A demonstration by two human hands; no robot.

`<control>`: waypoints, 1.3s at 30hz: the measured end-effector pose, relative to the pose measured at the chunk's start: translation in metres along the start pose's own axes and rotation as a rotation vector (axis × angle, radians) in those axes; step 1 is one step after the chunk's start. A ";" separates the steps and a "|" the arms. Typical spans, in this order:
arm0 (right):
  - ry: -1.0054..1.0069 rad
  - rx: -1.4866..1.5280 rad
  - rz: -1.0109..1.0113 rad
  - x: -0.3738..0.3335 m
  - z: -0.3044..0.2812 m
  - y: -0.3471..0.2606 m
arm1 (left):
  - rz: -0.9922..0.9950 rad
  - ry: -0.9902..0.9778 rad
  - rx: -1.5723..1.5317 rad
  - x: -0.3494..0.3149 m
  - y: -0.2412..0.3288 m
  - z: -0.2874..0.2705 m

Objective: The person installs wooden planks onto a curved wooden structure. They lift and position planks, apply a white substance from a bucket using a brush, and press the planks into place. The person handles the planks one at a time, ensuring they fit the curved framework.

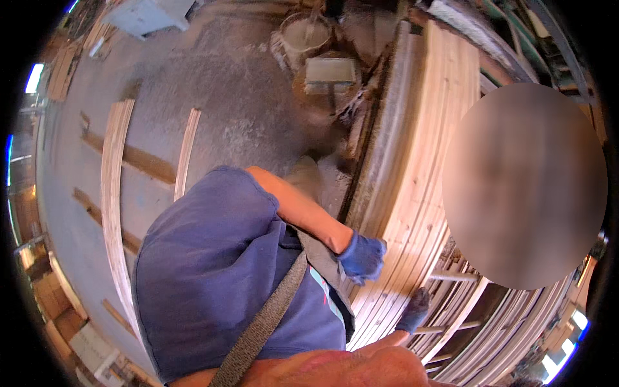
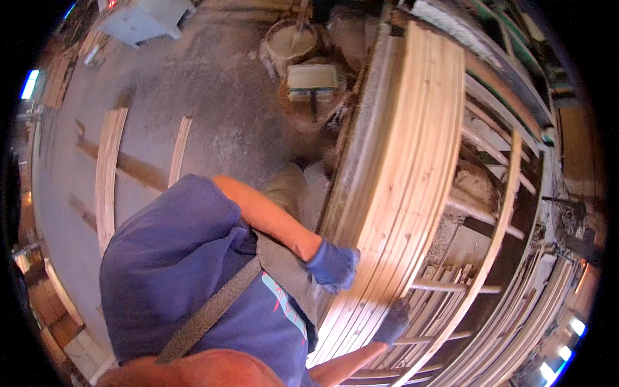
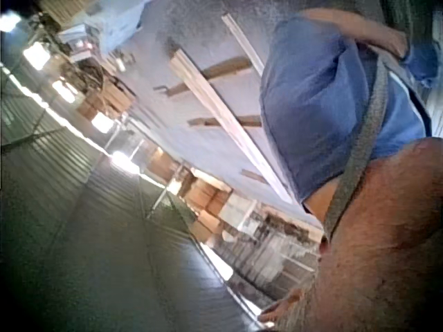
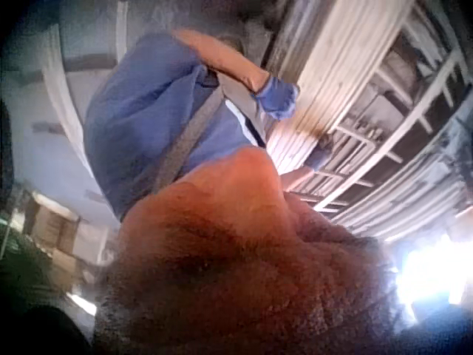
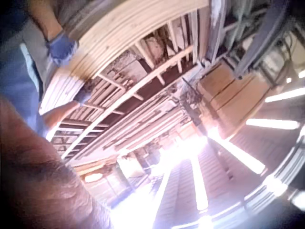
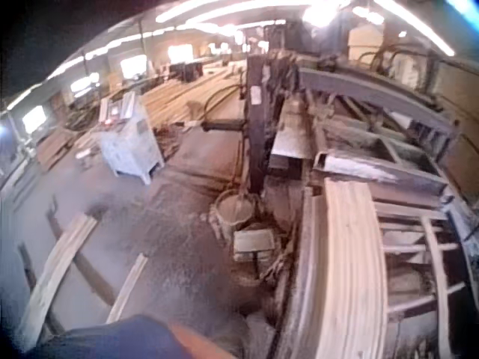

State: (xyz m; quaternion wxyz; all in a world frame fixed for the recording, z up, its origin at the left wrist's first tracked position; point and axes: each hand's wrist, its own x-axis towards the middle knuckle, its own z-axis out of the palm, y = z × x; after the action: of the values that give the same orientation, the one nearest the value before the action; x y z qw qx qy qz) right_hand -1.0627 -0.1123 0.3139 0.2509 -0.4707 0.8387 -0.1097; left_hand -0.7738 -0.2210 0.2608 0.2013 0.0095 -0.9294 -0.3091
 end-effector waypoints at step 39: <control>0.287 0.011 -0.099 0.186 0.067 -0.189 | -0.999 0.578 0.408 -0.023 -0.480 -0.377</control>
State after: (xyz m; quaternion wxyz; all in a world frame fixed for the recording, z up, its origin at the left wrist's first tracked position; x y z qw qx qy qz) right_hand -0.9692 -0.3664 0.2777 0.1253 -0.4896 0.8411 -0.1927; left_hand -0.6609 -0.8209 0.2496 0.2704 0.5659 -0.7608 -0.1669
